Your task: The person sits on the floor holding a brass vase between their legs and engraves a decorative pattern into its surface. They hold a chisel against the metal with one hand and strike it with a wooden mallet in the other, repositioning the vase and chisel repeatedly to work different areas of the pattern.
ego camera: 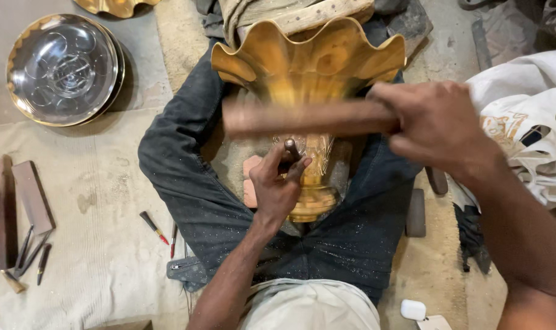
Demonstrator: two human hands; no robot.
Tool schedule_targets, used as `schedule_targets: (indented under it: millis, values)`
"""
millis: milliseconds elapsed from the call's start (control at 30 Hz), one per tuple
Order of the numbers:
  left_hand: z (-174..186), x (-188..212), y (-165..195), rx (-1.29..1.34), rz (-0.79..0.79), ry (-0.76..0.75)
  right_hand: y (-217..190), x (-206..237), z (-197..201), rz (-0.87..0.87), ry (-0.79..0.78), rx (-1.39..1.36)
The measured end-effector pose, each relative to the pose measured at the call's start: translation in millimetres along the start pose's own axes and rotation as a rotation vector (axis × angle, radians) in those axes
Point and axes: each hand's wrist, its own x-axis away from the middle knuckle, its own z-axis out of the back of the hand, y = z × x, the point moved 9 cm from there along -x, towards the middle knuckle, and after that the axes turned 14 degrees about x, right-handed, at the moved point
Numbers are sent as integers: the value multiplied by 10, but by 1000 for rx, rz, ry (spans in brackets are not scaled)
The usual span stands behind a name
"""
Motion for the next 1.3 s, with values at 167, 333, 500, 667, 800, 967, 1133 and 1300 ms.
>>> schedule_targets:
  millis: [167,333,500,667,800,967,1133,1300]
  values:
    - [-5,32,13,-61,-61,-12,-54,11,-57,49,16,264]
    - [-9,31,16,-84,-9,-28,-7,9,-24,65,104,-93]
    - [-50,-2,47,-68,-6,-48,92,87,-129,-24,31,-61]
    - [-66,12,150,-34,-80,-58,45,141,-142,11,-10,214]
    - [-49,12,103,-138,-32,-55,45,181,105,7,163,-85]
    - [-87,22,43,-59,-30,-72,161,264,3,-131,41,251]
    - [-84,32,-9,-78,-26,-60,74,263,-66,-61,23,-105]
    - [-56,61,-58,-92,-7,-63,-7,267,216,-27,178,-119]
